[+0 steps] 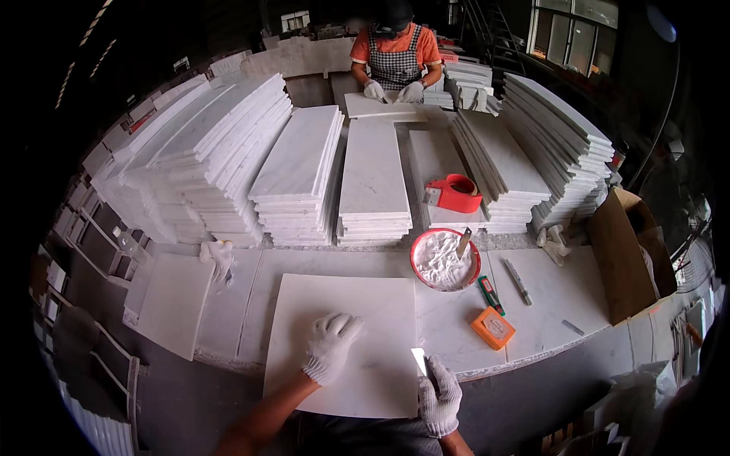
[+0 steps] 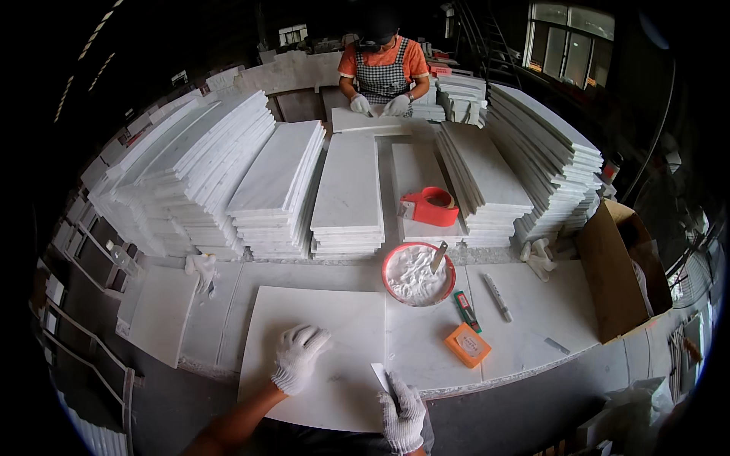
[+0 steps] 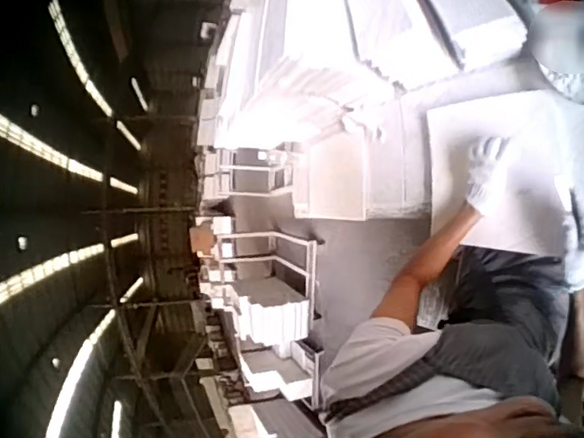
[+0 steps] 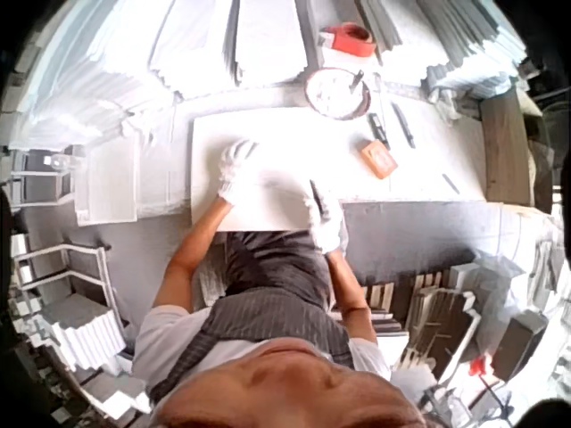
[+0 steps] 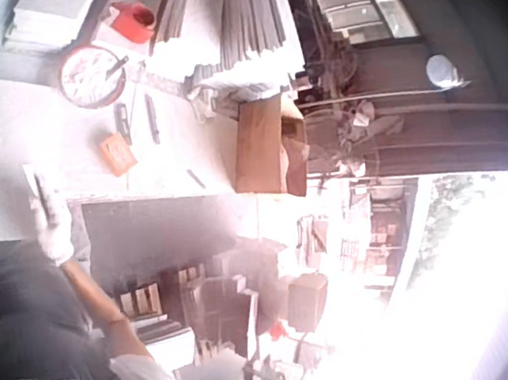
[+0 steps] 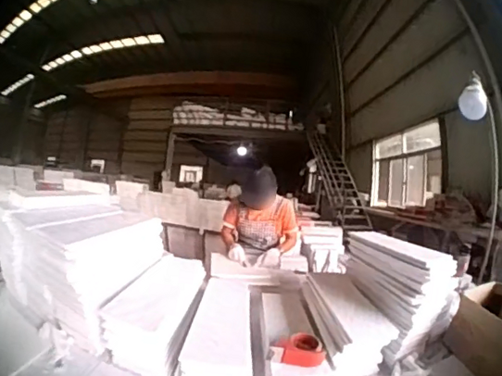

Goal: The person applies a white paste into surface imperfections on white rectangular tiles using a small metal spatula, then smooths the filled areas. They handle multiple tiles one at a time, wiping and scraping the surface before placing each tile aside.

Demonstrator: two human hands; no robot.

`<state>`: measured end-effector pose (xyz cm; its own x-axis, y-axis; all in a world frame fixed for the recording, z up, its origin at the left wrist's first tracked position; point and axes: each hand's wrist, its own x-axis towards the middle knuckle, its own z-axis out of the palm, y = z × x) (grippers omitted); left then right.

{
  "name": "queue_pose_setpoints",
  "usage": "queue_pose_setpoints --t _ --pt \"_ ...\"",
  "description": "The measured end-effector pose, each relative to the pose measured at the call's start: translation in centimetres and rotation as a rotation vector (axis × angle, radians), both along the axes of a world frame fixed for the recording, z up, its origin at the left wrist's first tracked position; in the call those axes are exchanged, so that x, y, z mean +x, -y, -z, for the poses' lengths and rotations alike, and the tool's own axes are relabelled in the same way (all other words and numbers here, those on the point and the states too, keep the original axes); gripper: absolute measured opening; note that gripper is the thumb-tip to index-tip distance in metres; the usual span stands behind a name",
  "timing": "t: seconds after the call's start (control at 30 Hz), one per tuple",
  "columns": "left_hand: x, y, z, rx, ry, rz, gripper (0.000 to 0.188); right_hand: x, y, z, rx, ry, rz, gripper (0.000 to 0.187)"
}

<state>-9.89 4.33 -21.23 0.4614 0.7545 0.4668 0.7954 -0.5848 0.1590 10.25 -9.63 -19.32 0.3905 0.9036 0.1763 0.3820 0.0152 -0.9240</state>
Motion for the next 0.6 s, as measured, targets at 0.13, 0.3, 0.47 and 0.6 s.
queue_pose_setpoints --t 0.13,0.3,0.47,0.6 --pt "-0.9 -0.8 0.3 -0.186 0.484 0.143 0.036 4.1 -3.1 -1.2 0.045 0.163 0.056 0.038" --pt "-1.4 0.5 1.0 -0.32 0.857 -0.095 0.036 8.0 -8.2 -0.9 0.094 0.322 0.056 0.031" --pt "-1.6 0.5 0.8 -0.411 0.975 -0.194 0.034 8.6 -12.1 -1.7 -0.047 0.495 0.028 0.029" --pt "-1.7 0.1 1.0 -0.427 0.932 -0.22 0.035 8.3 -14.7 -1.1 -0.004 0.598 0.018 0.024"
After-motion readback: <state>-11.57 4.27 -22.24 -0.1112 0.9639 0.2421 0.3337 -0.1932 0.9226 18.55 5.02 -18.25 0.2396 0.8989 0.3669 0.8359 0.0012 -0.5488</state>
